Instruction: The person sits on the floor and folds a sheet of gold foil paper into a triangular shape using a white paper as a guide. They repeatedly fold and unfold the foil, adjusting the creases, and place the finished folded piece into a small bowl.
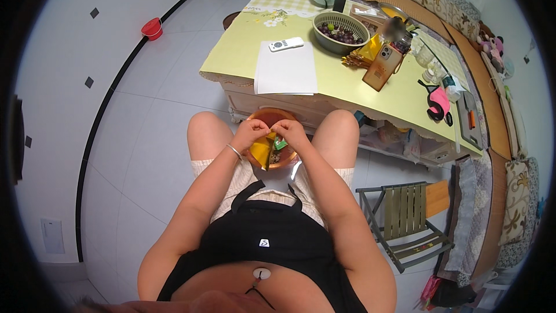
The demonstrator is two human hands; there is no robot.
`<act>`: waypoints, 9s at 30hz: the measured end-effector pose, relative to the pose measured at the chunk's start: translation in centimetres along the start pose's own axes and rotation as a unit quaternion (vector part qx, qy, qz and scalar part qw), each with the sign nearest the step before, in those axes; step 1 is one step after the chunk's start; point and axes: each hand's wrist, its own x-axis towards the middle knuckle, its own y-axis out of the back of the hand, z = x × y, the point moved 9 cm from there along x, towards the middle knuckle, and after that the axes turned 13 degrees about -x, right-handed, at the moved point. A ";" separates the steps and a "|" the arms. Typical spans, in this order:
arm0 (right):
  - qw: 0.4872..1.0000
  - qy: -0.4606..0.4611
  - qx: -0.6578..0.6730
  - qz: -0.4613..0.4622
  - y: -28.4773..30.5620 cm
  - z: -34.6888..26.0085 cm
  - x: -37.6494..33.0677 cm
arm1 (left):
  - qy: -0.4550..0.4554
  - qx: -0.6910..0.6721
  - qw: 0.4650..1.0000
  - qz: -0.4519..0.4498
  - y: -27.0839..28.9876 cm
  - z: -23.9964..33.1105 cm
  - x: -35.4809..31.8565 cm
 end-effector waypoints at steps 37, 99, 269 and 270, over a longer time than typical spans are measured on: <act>0.979 -0.041 0.079 -0.181 -3.3 -0.9 -1.1 | -0.107 -0.469 0.845 0.234 9.1 -2.0 0.1; 0.971 0.035 0.005 0.236 7.6 -0.9 -1.7 | -0.072 -0.160 0.974 0.141 4.5 3.2 -1.4; 0.970 -0.040 -0.154 0.182 20.0 -5.1 14.6 | -0.124 0.217 0.966 0.061 5.7 13.3 17.6; 0.966 -0.043 -0.157 0.200 20.2 -4.8 14.7 | -0.171 0.296 0.937 0.064 5.5 13.7 17.5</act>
